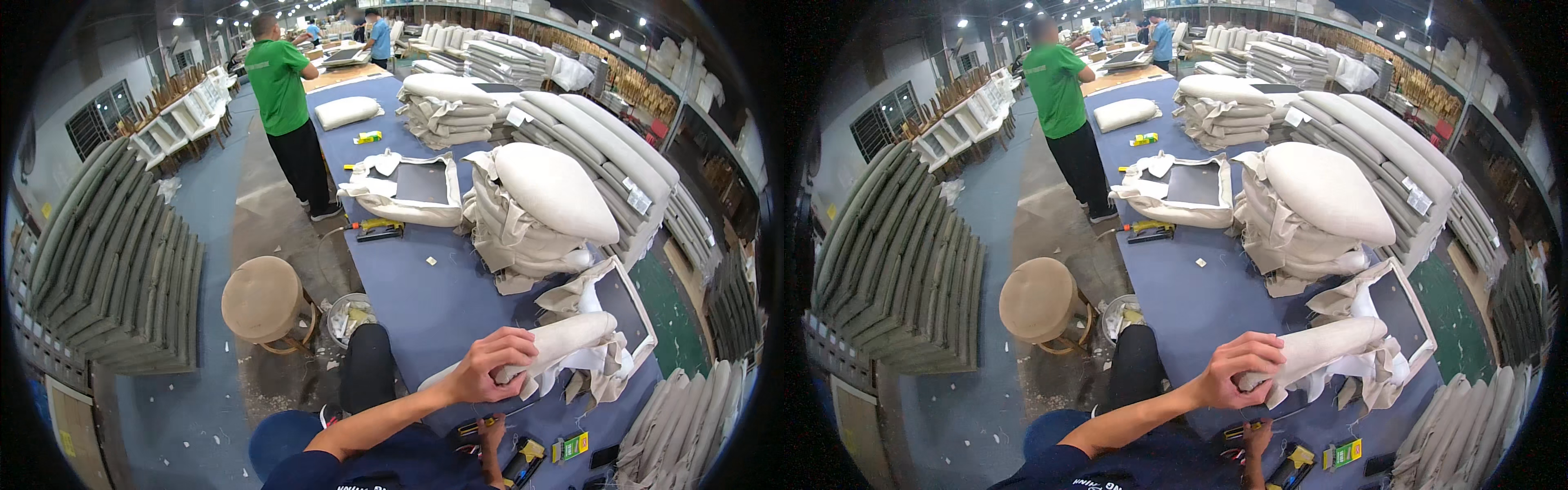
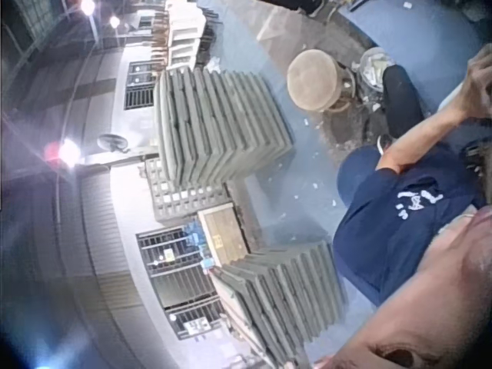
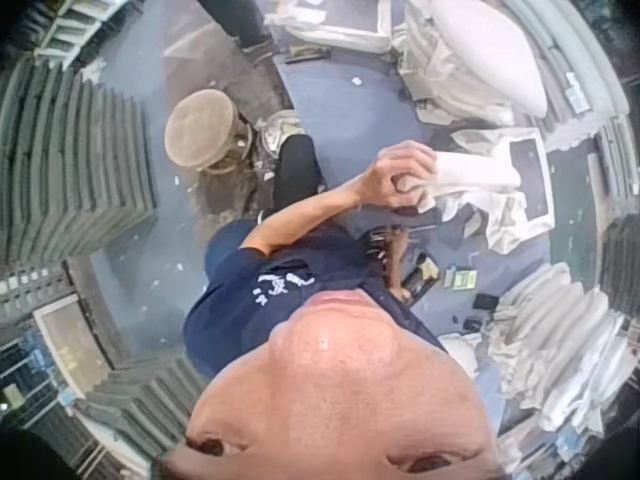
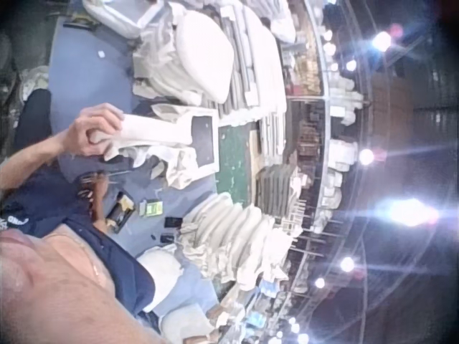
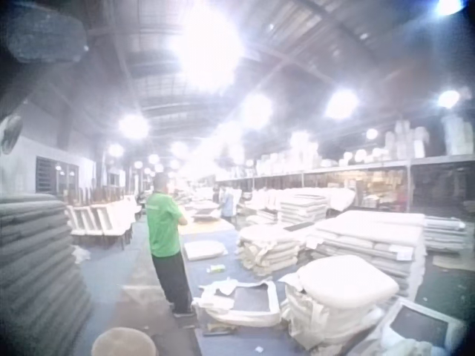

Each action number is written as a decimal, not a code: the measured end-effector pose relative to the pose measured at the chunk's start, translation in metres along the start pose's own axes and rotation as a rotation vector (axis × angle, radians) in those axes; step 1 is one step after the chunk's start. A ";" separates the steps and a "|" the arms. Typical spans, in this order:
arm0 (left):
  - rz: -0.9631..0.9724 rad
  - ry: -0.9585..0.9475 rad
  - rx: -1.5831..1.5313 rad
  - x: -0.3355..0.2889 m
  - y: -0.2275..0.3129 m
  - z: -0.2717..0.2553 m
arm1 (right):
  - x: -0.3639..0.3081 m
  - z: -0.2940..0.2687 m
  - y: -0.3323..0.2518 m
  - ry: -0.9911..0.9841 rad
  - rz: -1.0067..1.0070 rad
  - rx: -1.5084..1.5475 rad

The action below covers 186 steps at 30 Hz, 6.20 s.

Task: The person assembles a cushion by fitting a fabric cover over a foam insert. They use a yellow staple gun to secure the fabric edges to the foam, then trim excess material with scissors. The person also uses a screwdriver to adjust the fabric fit and a needle and thread to sew the seams closed.

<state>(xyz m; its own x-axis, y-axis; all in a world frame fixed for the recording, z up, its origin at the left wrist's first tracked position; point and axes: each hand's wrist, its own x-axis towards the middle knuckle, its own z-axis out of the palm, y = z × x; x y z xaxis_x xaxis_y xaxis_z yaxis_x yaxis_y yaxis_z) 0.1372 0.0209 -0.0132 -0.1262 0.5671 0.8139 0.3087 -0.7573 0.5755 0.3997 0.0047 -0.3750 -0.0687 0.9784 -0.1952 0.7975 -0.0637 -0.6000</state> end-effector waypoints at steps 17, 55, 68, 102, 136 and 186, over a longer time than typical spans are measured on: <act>-0.059 0.057 0.088 -0.029 -0.031 0.024 | -0.013 -0.261 -0.178 0.385 -0.087 0.874; -0.170 0.001 0.038 -0.032 0.002 0.031 | -0.002 -0.374 -0.340 0.269 -1.100 0.545; -0.186 0.076 0.029 -0.033 -0.003 0.010 | -0.018 -0.365 -0.351 0.074 -1.100 0.566; -0.477 0.269 0.403 0.049 0.028 -0.025 | 0.064 -0.248 -0.331 0.375 -0.675 0.717; -0.380 -0.126 0.135 0.027 0.030 -0.029 | -0.038 -0.356 -0.359 0.305 -1.115 0.597; 0.000 -0.586 -0.067 0.098 0.008 -0.033 | -0.097 -0.005 0.033 -0.086 0.179 -0.270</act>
<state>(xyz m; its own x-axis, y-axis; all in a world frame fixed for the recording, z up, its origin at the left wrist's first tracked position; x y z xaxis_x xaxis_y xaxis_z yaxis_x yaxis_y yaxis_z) 0.0957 0.0596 0.0738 0.4216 0.6372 0.6452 0.2462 -0.7652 0.5948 0.4354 -0.0910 -0.3723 0.0458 0.9353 -0.3510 0.9308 -0.1675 -0.3249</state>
